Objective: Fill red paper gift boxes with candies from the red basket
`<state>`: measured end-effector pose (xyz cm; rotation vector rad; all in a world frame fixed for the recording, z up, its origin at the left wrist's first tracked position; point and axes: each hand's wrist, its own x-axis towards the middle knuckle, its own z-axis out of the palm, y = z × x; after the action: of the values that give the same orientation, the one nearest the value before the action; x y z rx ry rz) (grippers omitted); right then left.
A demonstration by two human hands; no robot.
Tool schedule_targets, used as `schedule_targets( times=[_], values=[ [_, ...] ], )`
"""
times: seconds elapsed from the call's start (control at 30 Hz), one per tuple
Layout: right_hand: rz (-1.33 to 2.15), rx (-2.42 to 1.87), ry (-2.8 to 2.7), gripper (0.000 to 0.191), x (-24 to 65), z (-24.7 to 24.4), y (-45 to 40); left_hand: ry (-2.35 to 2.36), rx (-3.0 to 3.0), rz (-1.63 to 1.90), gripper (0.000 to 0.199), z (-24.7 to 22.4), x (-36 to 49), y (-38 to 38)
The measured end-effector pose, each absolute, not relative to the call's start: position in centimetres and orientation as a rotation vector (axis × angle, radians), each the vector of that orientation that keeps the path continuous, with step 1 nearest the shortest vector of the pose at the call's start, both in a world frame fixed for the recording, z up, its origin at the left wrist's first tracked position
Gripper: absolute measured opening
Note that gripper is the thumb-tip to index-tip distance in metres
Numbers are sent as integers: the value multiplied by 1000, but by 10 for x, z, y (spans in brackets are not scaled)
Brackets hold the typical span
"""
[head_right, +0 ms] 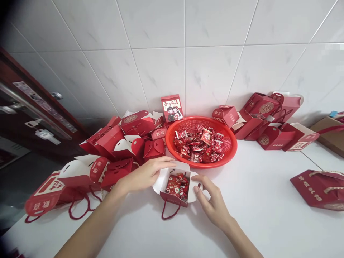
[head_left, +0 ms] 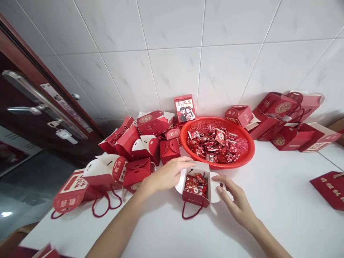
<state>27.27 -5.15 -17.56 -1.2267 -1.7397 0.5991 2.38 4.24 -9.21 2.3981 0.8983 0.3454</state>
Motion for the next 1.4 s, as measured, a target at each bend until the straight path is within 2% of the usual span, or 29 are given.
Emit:
schedule_targets(
  times=[0.1, 0.23, 0.3, 0.4, 0.43, 0.5, 0.6, 0.67, 0.9, 0.93, 1.07, 1.17, 1.23, 1.33, 1.4],
  values=[
    [637, -1246, -1702, 25, 270, -179, -53, 979, 2430, 419, 58, -99, 27, 29],
    [678, -1271, -1663, 27, 271, -182, -54, 911, 2323, 459, 38, -103, 27, 30],
    [677, -1277, -1656, 27, 271, -182, -55, 832, 2257, 427, 50, -106, 23, 36],
    [674, -1276, -1650, 27, 271, -181, -56, 810, 2178, 360, 84, -110, 17, 44],
    [678, -1273, -1652, 27, 270, -181, -56, 822, 2159, 350, 87, -111, 15, 46],
    [690, -1271, -1656, 26, 270, -182, -56, 825, 2140, 368, 76, -111, 13, 48],
    [714, -1277, -1676, 27, 271, -183, -56, 793, 2147, 431, 34, -107, 11, 49],
    [723, -1280, -1685, 28, 271, -184, -57, 778, 2164, 468, 26, -104, 9, 50],
    [726, -1290, -1680, 29, 271, -185, -55, 761, 2257, 280, 39, -99, 8, 44],
    [726, -1292, -1677, 29, 271, -185, -55, 778, 2248, 239, 47, -99, 8, 43],
    [727, -1293, -1679, 29, 271, -186, -55, 818, 2185, 149, 98, -102, 7, 44],
    [730, -1297, -1683, 30, 271, -186, -56, 727, 2196, 144, 110, -102, 3, 46],
    [732, -1301, -1687, 30, 271, -185, -56, 729, 2231, 196, 97, -103, 3, 45],
    [724, -1301, -1690, 29, 270, -184, -56, 946, 2262, 327, 60, -103, 11, 37],
    [710, -1294, -1689, 28, 270, -184, -56, 1075, 2249, 378, 44, -104, 19, 29]
  ],
)
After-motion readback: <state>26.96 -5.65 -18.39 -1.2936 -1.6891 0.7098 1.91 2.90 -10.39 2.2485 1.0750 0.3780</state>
